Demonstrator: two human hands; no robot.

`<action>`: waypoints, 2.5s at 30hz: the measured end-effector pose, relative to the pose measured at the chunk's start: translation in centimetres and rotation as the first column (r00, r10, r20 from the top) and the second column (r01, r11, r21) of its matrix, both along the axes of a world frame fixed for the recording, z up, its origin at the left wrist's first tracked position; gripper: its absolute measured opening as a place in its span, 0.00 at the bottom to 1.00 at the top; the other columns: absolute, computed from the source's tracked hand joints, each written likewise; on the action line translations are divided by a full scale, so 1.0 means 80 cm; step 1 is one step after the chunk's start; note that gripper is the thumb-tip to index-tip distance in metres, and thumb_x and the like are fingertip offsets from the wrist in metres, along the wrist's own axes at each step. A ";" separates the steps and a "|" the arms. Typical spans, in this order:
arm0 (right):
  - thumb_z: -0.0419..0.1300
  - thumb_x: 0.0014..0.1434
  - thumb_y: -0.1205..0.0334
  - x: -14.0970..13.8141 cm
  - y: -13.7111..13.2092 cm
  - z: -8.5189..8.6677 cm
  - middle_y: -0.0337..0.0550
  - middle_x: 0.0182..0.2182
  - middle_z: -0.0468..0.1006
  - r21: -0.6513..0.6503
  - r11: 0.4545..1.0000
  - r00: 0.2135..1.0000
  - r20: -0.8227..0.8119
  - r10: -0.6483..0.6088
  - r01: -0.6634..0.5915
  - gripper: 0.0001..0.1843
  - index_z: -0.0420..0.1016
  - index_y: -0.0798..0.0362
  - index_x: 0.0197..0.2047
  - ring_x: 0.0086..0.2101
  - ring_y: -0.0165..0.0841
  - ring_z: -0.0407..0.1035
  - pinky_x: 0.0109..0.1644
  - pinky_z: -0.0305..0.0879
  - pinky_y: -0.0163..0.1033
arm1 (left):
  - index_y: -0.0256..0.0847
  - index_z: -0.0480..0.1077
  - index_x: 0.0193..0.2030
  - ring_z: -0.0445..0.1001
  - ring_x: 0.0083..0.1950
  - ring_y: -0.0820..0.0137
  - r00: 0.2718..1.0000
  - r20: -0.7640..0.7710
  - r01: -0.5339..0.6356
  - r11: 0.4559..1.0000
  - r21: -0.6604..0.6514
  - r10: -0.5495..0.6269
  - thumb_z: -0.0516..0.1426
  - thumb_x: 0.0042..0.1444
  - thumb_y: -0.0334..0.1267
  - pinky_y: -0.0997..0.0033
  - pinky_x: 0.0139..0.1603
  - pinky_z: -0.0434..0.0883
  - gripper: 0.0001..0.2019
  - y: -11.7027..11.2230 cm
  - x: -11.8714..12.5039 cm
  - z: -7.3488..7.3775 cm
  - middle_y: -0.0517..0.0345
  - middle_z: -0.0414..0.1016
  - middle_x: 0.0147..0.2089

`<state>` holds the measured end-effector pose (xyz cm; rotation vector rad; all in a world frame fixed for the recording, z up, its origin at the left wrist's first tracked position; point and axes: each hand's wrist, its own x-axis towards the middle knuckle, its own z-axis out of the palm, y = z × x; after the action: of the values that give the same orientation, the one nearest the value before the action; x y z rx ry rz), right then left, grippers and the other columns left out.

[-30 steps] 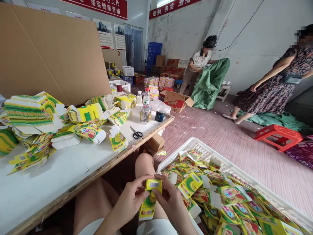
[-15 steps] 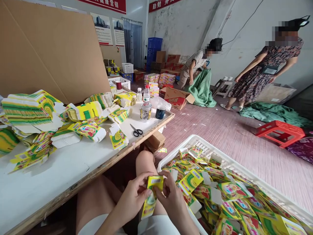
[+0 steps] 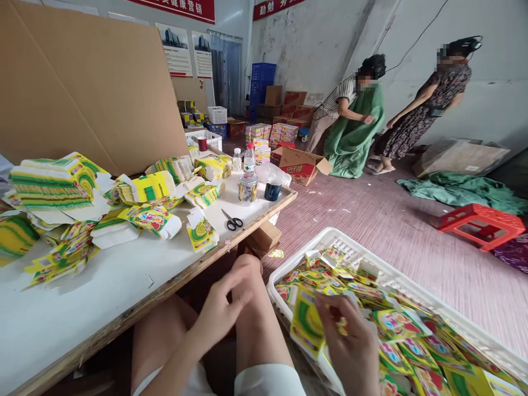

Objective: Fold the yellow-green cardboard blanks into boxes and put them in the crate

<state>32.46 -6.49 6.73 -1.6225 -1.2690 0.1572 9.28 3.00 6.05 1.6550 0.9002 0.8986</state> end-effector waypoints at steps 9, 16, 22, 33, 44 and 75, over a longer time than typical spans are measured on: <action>0.51 0.62 0.34 0.080 -0.021 -0.009 0.58 0.42 0.76 0.048 0.861 0.786 0.383 -0.485 0.507 0.33 0.80 0.55 0.46 0.42 0.53 0.70 0.52 0.61 0.60 | 0.36 0.73 0.57 0.64 0.69 0.43 0.781 -0.247 -0.395 0.760 0.517 0.574 0.60 0.57 0.43 0.37 0.69 0.61 0.22 0.142 -0.097 -0.035 0.36 0.71 0.65; 0.58 0.58 0.37 0.031 0.007 -0.022 0.49 0.31 0.81 -0.164 0.970 0.978 -0.078 -0.196 0.181 0.25 0.80 0.51 0.38 0.29 0.42 0.71 0.33 0.68 0.44 | 0.38 0.79 0.47 0.80 0.52 0.49 0.778 -0.330 -0.299 0.777 0.554 0.534 0.52 0.63 0.44 0.44 0.56 0.75 0.17 0.146 -0.115 -0.058 0.40 0.82 0.51; 0.60 0.60 0.42 -0.031 0.025 -0.022 0.47 0.29 0.83 -0.182 0.981 0.964 -0.267 0.019 -0.069 0.21 0.81 0.52 0.37 0.29 0.40 0.73 0.35 0.69 0.40 | 0.42 0.81 0.46 0.79 0.54 0.53 0.832 -0.322 -0.204 0.789 0.580 0.452 0.54 0.62 0.45 0.49 0.58 0.75 0.16 0.146 -0.122 -0.054 0.47 0.83 0.52; 0.60 0.62 0.43 -0.111 0.018 -0.029 0.45 0.27 0.80 -0.197 0.902 0.809 -0.544 0.224 -0.383 0.21 0.82 0.54 0.37 0.29 0.36 0.70 0.34 0.64 0.38 | 0.39 0.81 0.44 0.83 0.49 0.56 0.830 -0.158 -0.366 0.735 0.571 0.535 0.59 0.61 0.43 0.54 0.56 0.77 0.13 0.128 -0.128 -0.035 0.47 0.85 0.47; 0.62 0.59 0.37 -0.107 0.034 -0.012 0.48 0.36 0.84 0.089 0.943 0.403 -0.888 0.221 -0.322 0.27 0.82 0.52 0.44 0.30 0.35 0.73 0.32 0.68 0.39 | 0.48 0.71 0.63 0.80 0.57 0.56 0.966 -0.056 -0.067 0.449 0.891 0.254 0.59 0.60 0.23 0.58 0.55 0.80 0.26 0.009 -0.068 -0.004 0.53 0.83 0.55; 0.63 0.59 0.41 -0.109 0.015 -0.016 0.45 0.27 0.81 -0.123 0.924 0.734 -0.648 0.202 -0.363 0.22 0.80 0.54 0.34 0.27 0.35 0.72 0.30 0.70 0.37 | 0.39 0.77 0.42 0.81 0.44 0.58 0.918 0.342 0.006 0.857 -0.515 0.199 0.66 0.55 0.52 0.67 0.41 0.76 0.18 -0.035 0.012 -0.020 0.51 0.84 0.42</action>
<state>23.73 -5.28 5.44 -1.3755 -0.9747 1.0058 10.24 0.22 4.48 0.9389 0.8566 0.9171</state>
